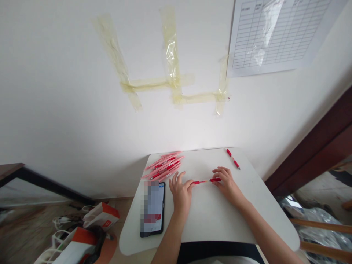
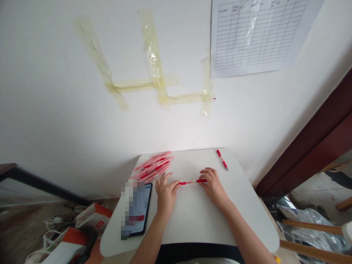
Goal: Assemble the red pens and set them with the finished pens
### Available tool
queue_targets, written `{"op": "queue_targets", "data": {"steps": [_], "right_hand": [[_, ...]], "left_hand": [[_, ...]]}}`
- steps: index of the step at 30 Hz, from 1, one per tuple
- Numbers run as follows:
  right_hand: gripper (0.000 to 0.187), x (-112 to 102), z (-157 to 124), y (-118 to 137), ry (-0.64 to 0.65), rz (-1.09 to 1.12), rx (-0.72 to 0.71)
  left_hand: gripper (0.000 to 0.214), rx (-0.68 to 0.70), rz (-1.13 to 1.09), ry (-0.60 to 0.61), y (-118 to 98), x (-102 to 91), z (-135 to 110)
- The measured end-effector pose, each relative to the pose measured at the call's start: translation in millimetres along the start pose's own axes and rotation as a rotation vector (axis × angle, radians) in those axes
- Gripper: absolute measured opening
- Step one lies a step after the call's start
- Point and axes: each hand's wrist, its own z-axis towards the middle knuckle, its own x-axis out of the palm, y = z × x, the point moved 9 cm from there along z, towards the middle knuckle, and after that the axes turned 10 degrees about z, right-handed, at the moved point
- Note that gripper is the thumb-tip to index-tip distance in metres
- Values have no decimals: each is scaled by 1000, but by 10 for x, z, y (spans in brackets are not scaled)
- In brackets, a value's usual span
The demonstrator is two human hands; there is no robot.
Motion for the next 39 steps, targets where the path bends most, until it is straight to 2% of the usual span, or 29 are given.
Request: {"op": "queue_targets", "data": {"steps": [6,14,25,33,39], "right_hand": [[7,-45,1,-17,-31,-31,-7],[9,-111,4,-84,-73,-50,-15],[13,-229,-72,-337,-245,-216,36],[16,-200,-91,-407,-216,-272,131],[23,-169,-89,-424,-189,-334,143]], "left_hand": [[23,-17,20,-1,21,15,-5],[17,-43,49,-24,52,-31,-5],[15,-82,95,-54,148,1,-14],[14,-77,90,-30,114,-11,-7],[11,-61,72,-35,90,-1,-12]]}}
